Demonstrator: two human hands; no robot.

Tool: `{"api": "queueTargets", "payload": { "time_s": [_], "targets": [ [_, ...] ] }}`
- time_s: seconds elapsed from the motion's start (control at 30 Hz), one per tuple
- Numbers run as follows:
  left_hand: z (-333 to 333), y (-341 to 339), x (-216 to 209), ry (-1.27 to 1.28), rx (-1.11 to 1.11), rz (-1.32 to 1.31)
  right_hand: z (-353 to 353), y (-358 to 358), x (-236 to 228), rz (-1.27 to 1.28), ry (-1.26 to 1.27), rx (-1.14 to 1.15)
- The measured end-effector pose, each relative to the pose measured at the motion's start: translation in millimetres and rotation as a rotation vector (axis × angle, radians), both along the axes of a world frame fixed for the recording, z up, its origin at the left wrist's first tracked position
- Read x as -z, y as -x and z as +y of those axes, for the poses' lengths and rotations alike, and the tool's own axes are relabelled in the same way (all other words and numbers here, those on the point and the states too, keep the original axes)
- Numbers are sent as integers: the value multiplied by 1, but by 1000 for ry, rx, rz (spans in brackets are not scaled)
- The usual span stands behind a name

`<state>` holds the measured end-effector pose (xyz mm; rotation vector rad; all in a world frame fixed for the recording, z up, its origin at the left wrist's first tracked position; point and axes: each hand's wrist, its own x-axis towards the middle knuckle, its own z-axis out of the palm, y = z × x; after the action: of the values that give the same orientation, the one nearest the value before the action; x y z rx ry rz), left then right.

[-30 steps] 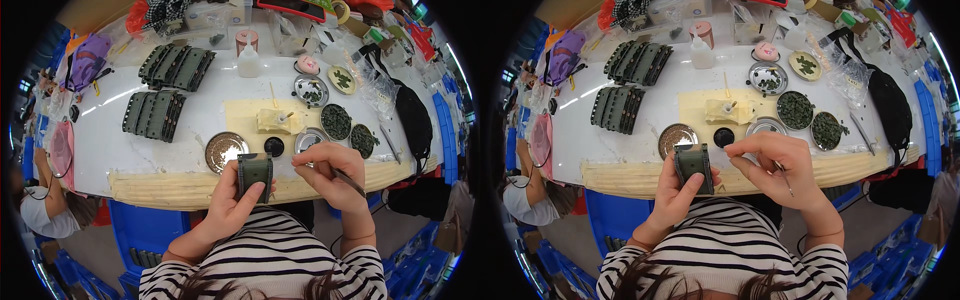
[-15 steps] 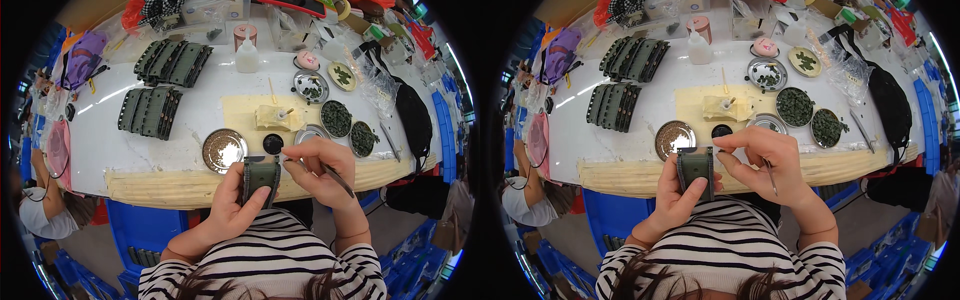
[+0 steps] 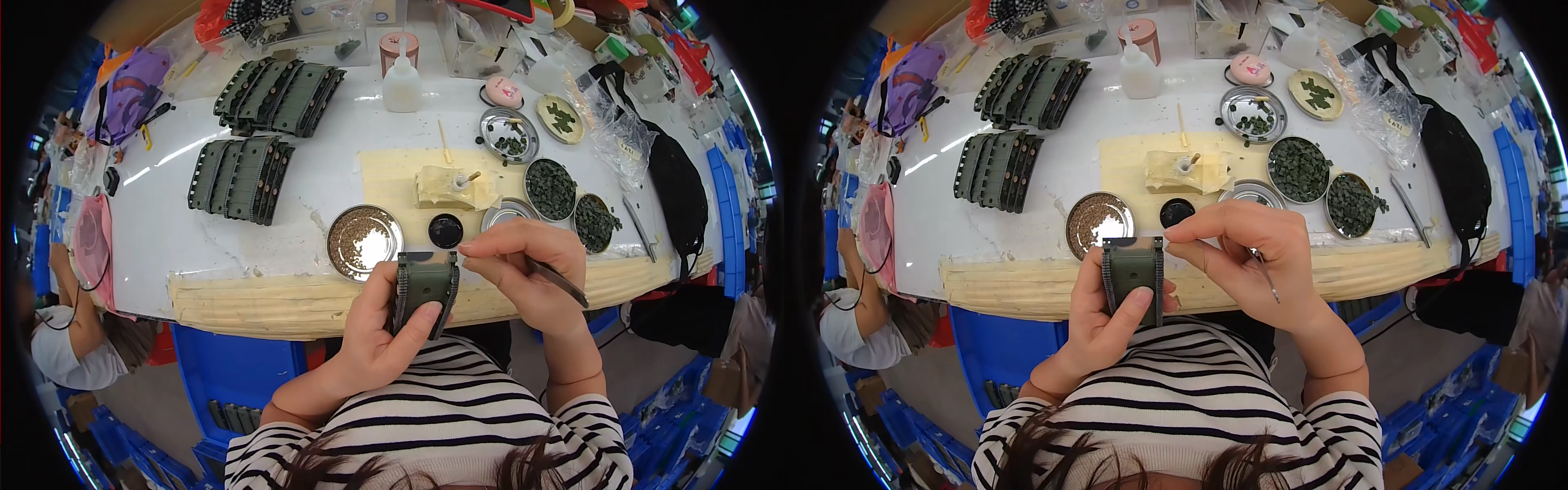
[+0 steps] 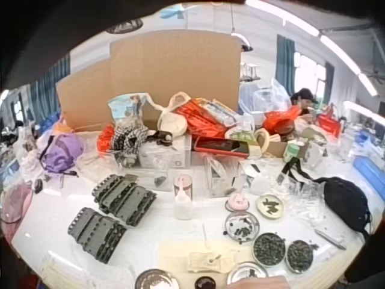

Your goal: Assembling a small plastic model of a military tank using precision tools at a workbench.

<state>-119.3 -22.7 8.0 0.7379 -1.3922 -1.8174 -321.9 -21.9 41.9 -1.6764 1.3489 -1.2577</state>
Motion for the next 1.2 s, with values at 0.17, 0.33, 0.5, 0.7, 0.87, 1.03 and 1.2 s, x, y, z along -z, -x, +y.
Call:
{"api": "queueTargets", "payload": {
  "time_s": [0.17, 0.33, 0.5, 0.7, 0.87, 1.03, 1.2],
  "targets": [
    [2, 4, -2, -67, -57, 91, 1, -8, -5, 131, 176, 60],
    [1, 4, -5, -95, -52, 197, -1, -8, 3, 205, 342, 58],
    [2, 3, -2, -38, -14, 134, 5, -8, -2, 88, 96, 65],
    [2, 1, 2, 83, 19, 17, 3, -6, 1, 56, 93, 26],
    [3, -1, 4, 131, 31, -45, 3, -9, -2, 184, 201, 11],
    [4, -3, 9, 203, 18, -153, 0, -8, 2, 324, 407, -9],
    [4, -4, 9, 218, 18, -195, 2, -5, 2, 508, 486, -27]
  ]
}}
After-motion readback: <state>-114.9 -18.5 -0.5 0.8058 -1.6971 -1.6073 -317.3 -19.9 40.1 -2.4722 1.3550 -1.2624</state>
